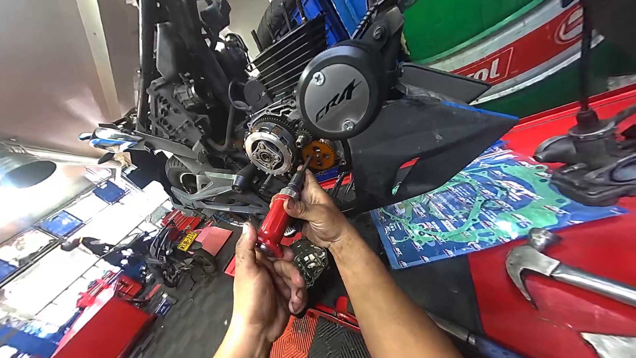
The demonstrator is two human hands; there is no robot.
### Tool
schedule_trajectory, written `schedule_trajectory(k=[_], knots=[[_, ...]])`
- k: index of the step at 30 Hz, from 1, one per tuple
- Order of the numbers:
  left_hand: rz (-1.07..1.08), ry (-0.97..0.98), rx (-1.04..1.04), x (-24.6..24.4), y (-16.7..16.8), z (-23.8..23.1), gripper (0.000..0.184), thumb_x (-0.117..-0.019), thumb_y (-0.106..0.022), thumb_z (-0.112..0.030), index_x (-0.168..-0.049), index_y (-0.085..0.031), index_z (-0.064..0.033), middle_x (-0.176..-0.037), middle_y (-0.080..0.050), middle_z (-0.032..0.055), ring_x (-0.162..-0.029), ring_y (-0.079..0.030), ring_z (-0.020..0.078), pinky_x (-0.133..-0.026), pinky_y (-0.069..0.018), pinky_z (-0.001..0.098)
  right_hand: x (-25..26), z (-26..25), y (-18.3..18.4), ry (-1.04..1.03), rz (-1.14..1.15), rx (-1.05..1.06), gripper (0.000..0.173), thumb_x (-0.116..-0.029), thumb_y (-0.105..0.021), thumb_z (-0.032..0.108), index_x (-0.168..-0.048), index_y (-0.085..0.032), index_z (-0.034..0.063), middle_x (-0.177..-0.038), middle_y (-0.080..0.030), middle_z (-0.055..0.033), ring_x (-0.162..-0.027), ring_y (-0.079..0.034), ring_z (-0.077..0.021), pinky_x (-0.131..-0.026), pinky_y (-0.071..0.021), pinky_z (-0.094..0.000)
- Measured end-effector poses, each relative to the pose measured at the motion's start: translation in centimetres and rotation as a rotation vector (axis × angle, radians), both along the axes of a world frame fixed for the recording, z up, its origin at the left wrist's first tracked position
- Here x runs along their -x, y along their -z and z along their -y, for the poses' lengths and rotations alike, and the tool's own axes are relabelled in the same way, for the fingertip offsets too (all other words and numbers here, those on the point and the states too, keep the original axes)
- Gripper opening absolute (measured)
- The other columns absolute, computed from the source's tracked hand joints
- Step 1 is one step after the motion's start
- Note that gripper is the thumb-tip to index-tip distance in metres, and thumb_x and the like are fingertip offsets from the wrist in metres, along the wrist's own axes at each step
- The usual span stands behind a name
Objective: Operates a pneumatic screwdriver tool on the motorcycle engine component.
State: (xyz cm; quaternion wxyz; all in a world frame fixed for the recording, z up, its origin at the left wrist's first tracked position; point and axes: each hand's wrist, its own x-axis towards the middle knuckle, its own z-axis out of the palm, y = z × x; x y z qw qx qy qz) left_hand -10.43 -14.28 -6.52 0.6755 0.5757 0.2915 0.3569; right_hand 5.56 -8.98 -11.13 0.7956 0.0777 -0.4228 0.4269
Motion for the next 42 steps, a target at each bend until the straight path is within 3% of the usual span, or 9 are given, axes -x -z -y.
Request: schedule_trajectory(k=[3, 6, 10, 15, 18, 27, 34, 37, 42], knots=[[-0.279, -0.074, -0.470, 1.6, -0.6, -1.3, 0.083, -0.1000, -0.017, -0.076, -0.110, -0.064, -0.0078, -0.069, -0.071, 0.0156, -0.048, -0.066, 0.0208, -0.042, -0.0546, 0.0321, 0.2, -0.3, 0.0, 0.021, -0.017, -0.003, 0.091, -0.0864, -0.077, 0.005, -0.153, -0.015, 0.0145, -0.107, -0.064, -0.0144, -0.091, -0.070, -0.0228, -0.082, -0.0614, -0.0402], [-0.695, -0.399, -1.428, 3.5, -1.8, -1.7, 0.068, -0.0965, -0.057, -0.063, -0.143, -0.052, -0.0139, -0.098, -0.072, -0.0023, -0.070, -0.068, 0.0093, -0.058, -0.0598, 0.0317, 0.4, -0.2, -0.2, 0.057, -0.017, 0.034, 0.089, -0.0886, -0.075, 0.005, -0.154, -0.015, 0.0140, -0.107, -0.065, -0.0147, -0.090, -0.071, -0.0224, -0.083, -0.0618, -0.0402], [-0.950, -0.520, -2.154, 3.5, -3.6, -1.1, 0.063, -0.0896, -0.068, -0.054, -0.133, -0.063, -0.0087, -0.112, -0.073, 0.0107, -0.090, -0.072, 0.0247, -0.069, -0.0588, 0.0428, 0.9, 0.5, -1.4, 0.131, -0.065, 0.204, 0.091, -0.0804, -0.083, 0.005, -0.150, -0.025, 0.0137, -0.093, -0.064, -0.0122, -0.063, -0.063, -0.0152, -0.056, -0.0572, -0.0282], [-0.968, -0.552, -2.263, 2.9, -4.8, -1.9, 0.056, -0.0907, -0.063, -0.054, -0.109, -0.068, -0.0021, -0.074, -0.067, 0.0071, -0.062, -0.065, 0.0235, -0.054, -0.0520, 0.0399, 1.4, 0.6, -2.3, 0.260, -0.074, 0.341, 0.089, -0.0802, -0.089, 0.019, -0.148, -0.033, 0.0138, -0.096, -0.064, -0.0135, -0.059, -0.062, -0.0173, -0.050, -0.0561, -0.0303], [-0.995, -0.575, -2.152, 2.1, -3.7, -2.1, 0.060, -0.0892, -0.054, -0.065, -0.085, -0.064, -0.0059, -0.058, -0.056, 0.0042, -0.048, -0.058, 0.0218, -0.042, -0.0449, 0.0414, 0.8, 0.7, -1.5, 0.259, 0.041, 0.305, 0.090, -0.0901, -0.080, 0.034, -0.157, -0.023, 0.0156, -0.120, -0.064, -0.0121, -0.094, -0.070, -0.0209, -0.085, -0.0621, -0.0385], [-0.199, -0.192, -0.290, 0.6, -2.0, -1.8, 0.078, -0.0998, -0.022, -0.076, -0.095, -0.060, -0.0085, -0.049, -0.053, 0.0112, -0.032, -0.051, 0.0169, -0.031, -0.0453, 0.0302, -0.8, -0.4, 0.8, -0.078, 0.053, -0.004, 0.089, -0.0858, -0.063, -0.011, -0.156, -0.013, 0.0127, -0.123, -0.063, -0.0213, -0.108, -0.068, -0.0299, -0.094, -0.0571, -0.0467], [-0.930, -0.437, -1.757, 2.9, -3.4, -1.0, 0.071, -0.0919, -0.061, -0.062, -0.141, -0.055, -0.0108, -0.102, -0.072, 0.0011, -0.078, -0.069, 0.0147, -0.062, -0.0587, 0.0405, -0.8, -1.5, 1.8, -0.151, 0.002, -0.112, 0.079, -0.0858, -0.067, -0.007, -0.152, -0.027, 0.0109, -0.123, -0.065, -0.0184, -0.109, -0.068, -0.0284, -0.097, -0.0562, -0.0467], [-1.053, -0.450, -2.210, 2.2, -4.6, -1.3, 0.057, -0.0909, -0.060, -0.053, -0.115, -0.068, -0.0023, -0.092, -0.072, 0.0123, -0.079, -0.071, 0.0296, -0.061, -0.0562, 0.0459, -0.7, -1.9, 1.9, -0.144, -0.009, -0.128, 0.079, -0.0850, -0.068, -0.006, -0.151, -0.028, 0.0104, -0.123, -0.064, -0.0194, -0.109, -0.068, -0.0292, -0.095, -0.0567, -0.0464], [-0.983, -0.328, -1.686, 0.9, -5.8, -2.7, 0.036, -0.0951, -0.049, -0.044, -0.093, -0.069, -0.0146, -0.061, -0.060, -0.0025, -0.050, -0.058, 0.0129, -0.043, -0.0456, 0.0355, 0.0, -1.2, 1.1, -0.045, -0.057, -0.001, 0.071, -0.0885, -0.073, 0.000, -0.149, -0.036, 0.0068, -0.111, -0.067, -0.0157, -0.092, -0.071, -0.0214, -0.082, -0.0617, -0.0398]])
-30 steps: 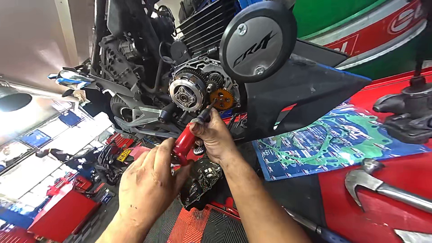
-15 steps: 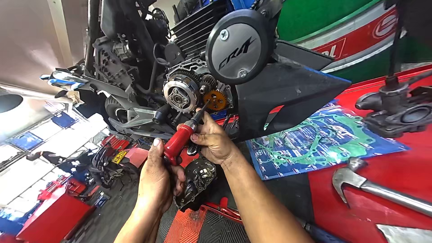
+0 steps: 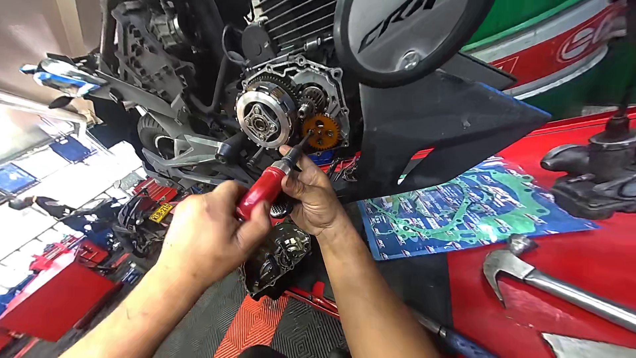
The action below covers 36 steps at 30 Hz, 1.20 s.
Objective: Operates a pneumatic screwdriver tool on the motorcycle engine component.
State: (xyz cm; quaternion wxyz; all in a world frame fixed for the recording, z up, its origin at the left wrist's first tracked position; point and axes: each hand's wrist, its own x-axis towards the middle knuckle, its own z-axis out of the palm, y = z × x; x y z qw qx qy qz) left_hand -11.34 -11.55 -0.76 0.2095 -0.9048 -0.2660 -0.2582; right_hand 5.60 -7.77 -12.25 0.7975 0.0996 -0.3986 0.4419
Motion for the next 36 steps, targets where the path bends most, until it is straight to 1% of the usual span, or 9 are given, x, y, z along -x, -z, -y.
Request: schedule_trajectory(k=[3, 5, 9, 11, 15, 20, 29, 32, 36], knots=[[0.524, 0.120, 1.101, -0.7, 1.2, 0.8, 0.050, -0.1098, -0.034, -0.043, -0.088, -0.064, -0.0087, -0.061, -0.057, 0.0069, -0.037, -0.038, 0.0108, -0.033, -0.0333, 0.0246, 0.6, 0.9, -1.3, 0.131, 0.019, 0.150, 0.048, -0.0977, -0.068, 0.016, -0.141, -0.049, 0.0054, -0.101, -0.067, -0.0123, -0.084, -0.069, -0.0185, -0.076, -0.0618, -0.0380], [0.703, 0.155, 1.453, -0.5, 1.9, 1.1, 0.061, -0.1055, -0.031, -0.064, -0.091, -0.060, -0.0117, -0.062, -0.054, 0.0052, -0.035, -0.036, 0.0078, -0.030, -0.0335, 0.0224, 1.0, 1.3, -2.3, 0.210, 0.034, 0.234, 0.034, -0.1003, -0.064, 0.019, -0.130, -0.052, 0.0062, -0.095, -0.067, -0.0086, -0.083, -0.069, -0.0160, -0.077, -0.0614, -0.0366], [0.299, 0.096, 0.675, 0.9, 1.6, 1.9, 0.041, -0.1040, -0.047, -0.057, -0.125, -0.061, -0.0248, -0.080, -0.068, -0.0010, -0.055, -0.061, 0.0112, -0.045, -0.0537, 0.0298, 1.1, 1.2, -2.4, 0.260, 0.016, 0.237, 0.032, -0.0971, -0.068, 0.019, -0.124, -0.054, 0.0069, -0.096, -0.066, -0.0067, -0.088, -0.067, -0.0148, -0.081, -0.0599, -0.0377], [0.056, 0.093, 0.086, 2.0, 2.0, 1.8, 0.072, -0.0935, -0.061, -0.060, -0.147, -0.046, -0.0137, -0.107, -0.068, 0.0041, -0.082, -0.068, 0.0192, -0.066, -0.0590, 0.0442, 1.1, 1.0, -2.5, 0.272, 0.025, 0.254, 0.038, -0.0964, -0.069, 0.019, -0.128, -0.053, 0.0046, -0.099, -0.066, -0.0100, -0.089, -0.068, -0.0175, -0.081, -0.0606, -0.0404], [-0.146, 0.195, -0.418, 2.8, 2.1, 0.5, 0.039, -0.1008, -0.059, -0.032, -0.122, -0.055, 0.0000, -0.109, -0.066, 0.0248, -0.094, -0.069, 0.0440, -0.071, -0.0555, 0.0564, 1.0, 0.8, -2.4, 0.262, 0.056, 0.244, 0.044, -0.0978, -0.068, 0.022, -0.134, -0.049, 0.0045, -0.101, -0.065, -0.0130, -0.088, -0.068, -0.0210, -0.081, -0.0607, -0.0437], [0.021, 0.262, -0.378, 2.1, 1.5, -2.4, 0.041, -0.1027, -0.053, -0.042, -0.112, -0.057, -0.0025, -0.080, -0.065, 0.0182, -0.063, -0.064, 0.0364, -0.050, -0.0468, 0.0531, 1.0, 1.1, -2.4, 0.246, 0.101, 0.184, 0.035, -0.1059, -0.057, 0.025, -0.132, -0.046, 0.0052, -0.102, -0.065, -0.0159, -0.089, -0.069, -0.0232, -0.078, -0.0614, -0.0421], [-0.104, 0.214, -0.359, 1.7, 2.4, -2.2, 0.062, -0.0977, -0.052, -0.056, -0.133, -0.052, -0.0059, -0.094, -0.060, 0.0183, -0.073, -0.062, 0.0400, -0.053, -0.0453, 0.0540, 0.9, 1.4, -2.4, 0.183, 0.056, 0.191, 0.031, -0.1059, -0.057, 0.020, -0.131, -0.046, 0.0063, -0.098, -0.066, -0.0147, -0.087, -0.070, -0.0229, -0.078, -0.0620, -0.0431], [-0.180, 0.193, -0.414, 1.8, 1.5, -3.0, 0.048, -0.0963, -0.055, -0.045, -0.121, -0.053, -0.0043, -0.082, -0.058, 0.0182, -0.065, -0.061, 0.0416, -0.050, -0.0443, 0.0550, 0.8, 0.9, -2.2, 0.212, 0.061, 0.170, 0.038, -0.1029, -0.063, 0.024, -0.132, -0.046, 0.0065, -0.100, -0.064, -0.0140, -0.089, -0.069, -0.0225, -0.081, -0.0610, -0.0445], [-0.069, 0.128, -0.276, 1.2, 1.5, -3.7, 0.065, -0.0810, -0.055, -0.077, -0.090, -0.059, -0.0129, -0.060, -0.054, 0.0045, -0.051, -0.056, 0.0265, -0.044, -0.0394, 0.0492, 1.0, 0.9, -2.4, 0.253, 0.098, 0.139, 0.041, -0.1056, -0.053, 0.043, -0.125, -0.045, 0.0082, -0.096, -0.062, -0.0118, -0.089, -0.067, -0.0220, -0.084, -0.0591, -0.0448]])
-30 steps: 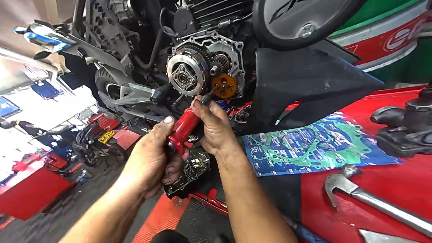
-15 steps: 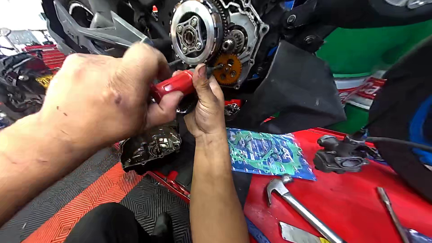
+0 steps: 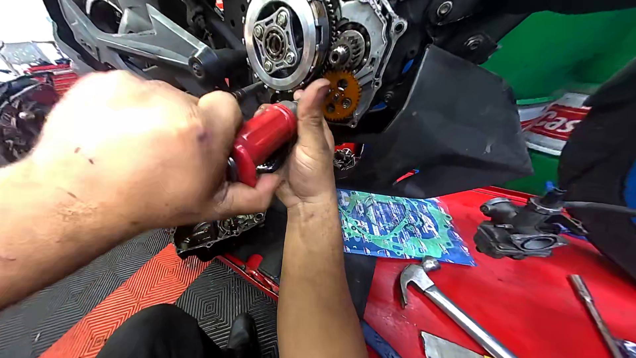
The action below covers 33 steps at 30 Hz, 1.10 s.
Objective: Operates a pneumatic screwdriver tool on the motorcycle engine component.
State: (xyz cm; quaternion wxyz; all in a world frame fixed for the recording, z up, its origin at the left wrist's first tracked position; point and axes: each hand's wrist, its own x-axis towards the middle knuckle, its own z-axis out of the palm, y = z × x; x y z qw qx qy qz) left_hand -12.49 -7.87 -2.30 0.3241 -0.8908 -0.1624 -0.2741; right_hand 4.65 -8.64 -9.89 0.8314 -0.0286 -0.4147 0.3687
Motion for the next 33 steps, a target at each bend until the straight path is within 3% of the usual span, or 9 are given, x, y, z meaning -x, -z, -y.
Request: schedule_trajectory(k=[4, 9, 11, 14, 17, 21, 25, 29, 33], knots=[[0.337, 0.047, 0.508, -1.4, 2.1, 2.1, 0.043, -0.0805, -0.067, -0.063, -0.089, -0.069, -0.0209, -0.066, -0.062, -0.0089, -0.055, -0.057, 0.0015, -0.048, -0.0465, 0.0295, -1.5, -0.5, 1.9, -0.298, 0.007, -0.273, 0.058, -0.0965, -0.064, 0.011, -0.141, -0.028, 0.0068, -0.129, -0.060, -0.0317, -0.115, -0.066, -0.0436, -0.099, -0.0547, -0.0526], [0.714, 0.268, 1.919, -1.4, 2.1, 3.9, 0.060, -0.0996, -0.041, -0.071, -0.104, -0.064, -0.0154, -0.056, -0.043, -0.0011, -0.033, -0.040, 0.0089, -0.029, -0.0439, 0.0289, -1.2, -1.7, 1.9, -0.185, -0.027, -0.204, 0.076, -0.0878, -0.080, 0.012, -0.146, -0.031, 0.0086, -0.120, -0.062, -0.0185, -0.105, -0.068, -0.0276, -0.087, -0.0597, -0.0445], [0.565, 0.241, 1.814, -0.5, 1.6, 3.6, 0.069, -0.0988, -0.035, -0.075, -0.112, -0.064, -0.0137, -0.056, -0.051, 0.0026, -0.034, -0.048, 0.0107, -0.031, -0.0471, 0.0291, -0.6, -1.5, 1.5, -0.114, -0.079, -0.155, 0.065, -0.0896, -0.079, 0.015, -0.141, -0.039, 0.0072, -0.107, -0.065, -0.0150, -0.088, -0.070, -0.0230, -0.076, -0.0628, -0.0417], [0.334, 0.075, 0.805, 1.2, 1.0, 2.7, 0.052, -0.0875, -0.070, -0.063, -0.126, -0.059, -0.0295, -0.083, -0.069, -0.0067, -0.062, -0.065, 0.0084, -0.051, -0.0568, 0.0312, 0.1, -1.0, 0.7, -0.067, -0.114, -0.112, 0.040, -0.0949, -0.072, 0.014, -0.125, -0.047, 0.0050, -0.084, -0.062, -0.0115, -0.062, -0.064, -0.0167, -0.059, -0.0612, -0.0350], [0.084, 0.024, 0.142, 2.0, 0.7, 2.6, 0.075, -0.0900, -0.069, -0.048, -0.152, -0.044, -0.0142, -0.115, -0.066, 0.0169, -0.089, -0.068, 0.0342, -0.069, -0.0545, 0.0536, 0.2, -1.1, 0.3, -0.021, -0.110, -0.089, 0.026, -0.0945, -0.070, 0.014, -0.110, -0.051, 0.0040, -0.075, -0.056, -0.0089, -0.058, -0.057, -0.0139, -0.052, -0.0534, -0.0294], [-0.052, 0.126, -0.185, 1.5, 1.1, 1.9, 0.044, -0.0996, -0.059, -0.039, -0.123, -0.056, -0.0031, -0.094, -0.065, 0.0209, -0.075, -0.067, 0.0403, -0.057, -0.0494, 0.0527, 0.1, -0.8, 0.2, 0.045, -0.075, -0.030, 0.029, -0.0994, -0.064, 0.023, -0.116, -0.050, 0.0047, -0.080, -0.060, -0.0095, -0.071, -0.065, -0.0178, -0.068, -0.0600, -0.0382], [0.133, 0.006, 0.075, -0.4, 1.7, 3.2, 0.060, -0.0910, -0.055, -0.067, -0.090, -0.063, -0.0081, -0.061, -0.055, 0.0043, -0.051, -0.056, 0.0229, -0.044, -0.0401, 0.0448, -1.1, -0.4, 0.7, -0.184, -0.006, -0.157, 0.036, -0.1070, -0.048, 0.041, -0.121, -0.047, 0.0080, -0.095, -0.069, -0.0174, -0.090, -0.073, -0.0324, -0.085, -0.0607, -0.0485], [0.418, -0.079, 0.653, -1.6, 3.0, 5.4, 0.049, -0.0966, -0.047, -0.066, -0.077, -0.062, -0.0232, -0.055, -0.055, -0.0090, -0.046, -0.054, 0.0056, -0.040, -0.0415, 0.0293, -1.9, -1.3, 2.4, -0.394, -0.006, -0.361, 0.069, -0.0912, -0.075, 0.016, -0.145, -0.033, 0.0095, -0.129, -0.063, -0.0286, -0.117, -0.065, -0.0459, -0.104, -0.0513, -0.0576], [0.689, 0.200, 1.605, -1.6, 3.3, 6.1, 0.071, -0.1023, -0.032, -0.070, -0.095, -0.065, -0.0076, -0.062, -0.066, 0.0127, -0.038, -0.059, 0.0228, -0.035, -0.0531, 0.0392, -0.8, -1.1, 1.9, -0.204, -0.087, -0.197, 0.074, -0.0858, -0.084, 0.024, -0.142, -0.038, 0.0108, -0.101, -0.070, -0.0126, -0.088, -0.073, -0.0246, -0.080, -0.0631, -0.0426]])
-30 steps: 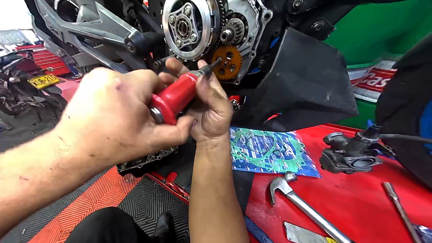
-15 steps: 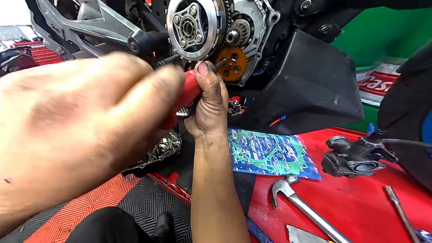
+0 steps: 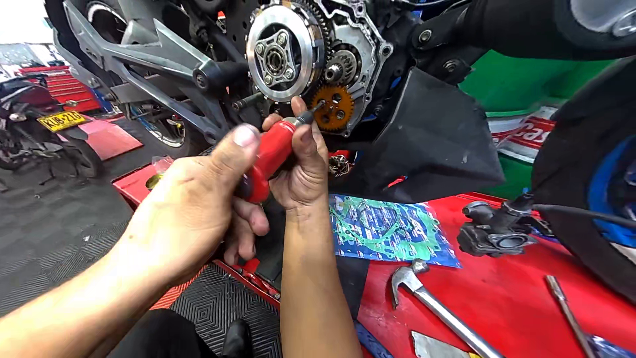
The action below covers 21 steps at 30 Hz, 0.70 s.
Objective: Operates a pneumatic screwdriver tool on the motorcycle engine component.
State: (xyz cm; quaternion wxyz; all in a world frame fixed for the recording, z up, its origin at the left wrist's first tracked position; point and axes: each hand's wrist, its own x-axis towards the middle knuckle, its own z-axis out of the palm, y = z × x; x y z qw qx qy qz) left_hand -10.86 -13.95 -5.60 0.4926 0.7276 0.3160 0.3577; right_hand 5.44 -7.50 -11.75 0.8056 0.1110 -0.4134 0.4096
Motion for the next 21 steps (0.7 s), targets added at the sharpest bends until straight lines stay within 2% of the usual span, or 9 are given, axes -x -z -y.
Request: schedule_trajectory(k=[2, 4, 5, 7, 10, 12, 15, 19, 21], knots=[[-0.086, -0.008, -0.097, 0.7, -0.1, 0.0, 0.074, -0.1013, -0.029, -0.073, -0.104, -0.067, -0.0098, -0.067, -0.070, 0.0113, -0.043, -0.064, 0.0233, -0.038, -0.0565, 0.0401, 0.9, 0.3, -1.1, 0.136, -0.077, 0.137, 0.058, -0.0909, -0.077, 0.025, -0.135, -0.043, 0.0082, -0.085, -0.066, -0.0083, -0.073, -0.070, -0.0176, -0.070, -0.0623, -0.0365], [-0.291, -0.156, -0.676, 1.6, 0.5, -0.2, 0.046, -0.1019, -0.047, -0.063, -0.120, -0.064, -0.0239, -0.076, -0.071, -0.0052, -0.054, -0.066, 0.0100, -0.044, -0.0578, 0.0316, 1.4, 0.7, -1.8, 0.194, -0.109, 0.226, 0.046, -0.0944, -0.071, 0.025, -0.129, -0.047, 0.0068, -0.077, -0.061, -0.0077, -0.066, -0.065, -0.0174, -0.063, -0.0606, -0.0374], [-0.382, -0.220, -0.972, 2.0, 0.6, -0.4, 0.053, -0.0969, -0.058, -0.058, -0.136, -0.054, -0.0222, -0.086, -0.069, -0.0061, -0.064, -0.066, 0.0088, -0.052, -0.0575, 0.0326, 1.5, 0.9, -2.1, 0.231, -0.111, 0.267, 0.040, -0.0950, -0.069, 0.022, -0.126, -0.049, 0.0054, -0.078, -0.060, -0.0083, -0.065, -0.064, -0.0172, -0.063, -0.0600, -0.0372], [-0.506, -0.275, -1.349, 2.3, 0.5, -0.9, 0.074, -0.0930, -0.065, -0.045, -0.154, -0.040, -0.0114, -0.105, -0.068, 0.0089, -0.084, -0.067, 0.0247, -0.067, -0.0565, 0.0456, 1.7, 1.2, -2.9, 0.300, -0.093, 0.349, 0.030, -0.0954, -0.068, 0.017, -0.119, -0.056, 0.0030, -0.081, -0.060, -0.0099, -0.069, -0.063, -0.0171, -0.065, -0.0592, -0.0366], [-0.590, -0.316, -1.611, 2.9, -0.1, -2.3, 0.060, -0.0960, -0.062, -0.032, -0.148, -0.048, -0.0062, -0.118, -0.067, 0.0224, -0.103, -0.068, 0.0406, -0.082, -0.0553, 0.0550, 1.8, 1.4, -3.7, 0.350, -0.067, 0.435, 0.025, -0.0948, -0.071, 0.017, -0.111, -0.058, 0.0032, -0.082, -0.061, -0.0113, -0.069, -0.064, -0.0195, -0.065, -0.0593, -0.0395], [-0.611, -0.321, -1.692, 3.2, -0.5, -3.3, 0.056, -0.0945, -0.062, -0.043, -0.130, -0.057, -0.0005, -0.101, -0.069, 0.0219, -0.089, -0.070, 0.0410, -0.074, -0.0549, 0.0558, 1.8, 1.5, -3.8, 0.369, -0.047, 0.463, 0.027, -0.0954, -0.072, 0.020, -0.113, -0.060, 0.0024, -0.084, -0.062, -0.0129, -0.071, -0.065, -0.0218, -0.067, -0.0599, -0.0419], [-0.684, -0.380, -1.583, 2.6, -0.5, -3.7, 0.059, -0.0831, -0.055, -0.068, -0.080, -0.056, -0.0089, -0.058, -0.051, 0.0064, -0.050, -0.056, 0.0285, -0.043, -0.0399, 0.0478, 1.3, 1.6, -3.3, 0.333, 0.030, 0.444, 0.030, -0.1034, -0.062, 0.028, -0.121, -0.054, 0.0042, -0.077, -0.062, -0.0091, -0.068, -0.065, -0.0179, -0.067, -0.0600, -0.0365], [-0.545, -0.385, -0.897, 1.5, -1.0, -2.6, 0.059, -0.0879, -0.047, -0.080, -0.073, -0.064, -0.0258, -0.055, -0.058, -0.0059, -0.047, -0.058, 0.0115, -0.042, -0.0456, 0.0404, -0.2, 1.3, -1.1, -0.008, 0.063, 0.128, 0.063, -0.0950, -0.061, 0.017, -0.147, -0.027, 0.0089, -0.108, -0.067, -0.0243, -0.099, -0.071, -0.0355, -0.090, -0.0585, -0.0500], [-0.335, -0.254, -0.462, 1.2, -0.9, -2.3, 0.067, -0.0994, -0.038, -0.073, -0.077, -0.069, -0.0182, -0.056, -0.065, 0.0031, -0.040, -0.061, 0.0166, -0.035, -0.0517, 0.0378, -0.7, 0.6, -0.2, -0.122, 0.085, -0.038, 0.080, -0.0862, -0.068, 0.001, -0.148, -0.019, 0.0102, -0.126, -0.061, -0.0309, -0.115, -0.066, -0.0432, -0.098, -0.0540, -0.0541]])
